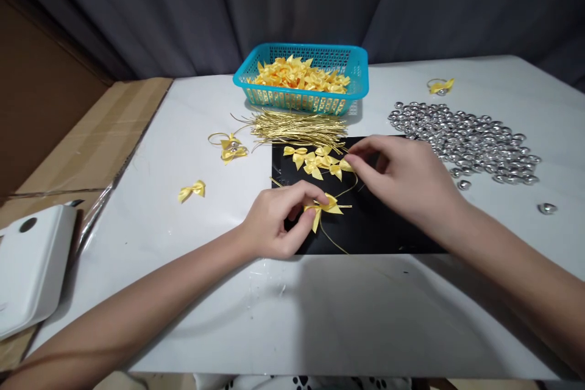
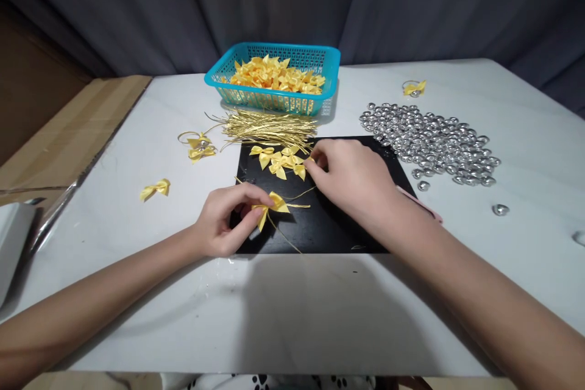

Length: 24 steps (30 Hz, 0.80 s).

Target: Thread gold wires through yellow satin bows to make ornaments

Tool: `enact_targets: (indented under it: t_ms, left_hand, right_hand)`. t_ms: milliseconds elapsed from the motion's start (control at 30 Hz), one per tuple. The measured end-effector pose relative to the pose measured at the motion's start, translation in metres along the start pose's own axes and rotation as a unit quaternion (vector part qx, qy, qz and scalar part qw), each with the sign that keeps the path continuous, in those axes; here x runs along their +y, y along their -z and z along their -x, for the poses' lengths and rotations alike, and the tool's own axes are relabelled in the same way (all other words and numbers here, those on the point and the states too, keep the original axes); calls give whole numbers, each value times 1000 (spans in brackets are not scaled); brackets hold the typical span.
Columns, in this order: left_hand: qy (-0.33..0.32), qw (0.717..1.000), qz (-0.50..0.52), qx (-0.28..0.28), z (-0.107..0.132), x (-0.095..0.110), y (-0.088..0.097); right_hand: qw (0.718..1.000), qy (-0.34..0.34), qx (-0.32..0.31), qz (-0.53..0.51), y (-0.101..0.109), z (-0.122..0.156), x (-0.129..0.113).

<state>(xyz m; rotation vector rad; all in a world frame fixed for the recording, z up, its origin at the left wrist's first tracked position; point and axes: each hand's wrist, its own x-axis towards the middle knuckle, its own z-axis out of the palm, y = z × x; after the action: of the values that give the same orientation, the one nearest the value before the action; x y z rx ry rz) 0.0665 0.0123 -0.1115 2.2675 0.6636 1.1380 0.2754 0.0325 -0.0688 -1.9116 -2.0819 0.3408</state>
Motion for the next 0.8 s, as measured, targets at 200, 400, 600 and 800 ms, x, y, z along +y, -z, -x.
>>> enact_targets:
  t_ms: [200,400,600,800]
  left_hand:
    - [34,999,34,-6,2,-2,-1]
    - [33,999,37,-7,1,0,0]
    - [30,999,32,-21,3,-1,0]
    - [41,998,14,-36,2,-1,-1]
  right_hand:
    - [936,321,106,-98,-9,41,-16]
    - [930,352,76,-73,-18,40,-14]
    - [921,372,50,-101,-22,37,-11]
    - [920,294,-6,-260,-14,39,-16]
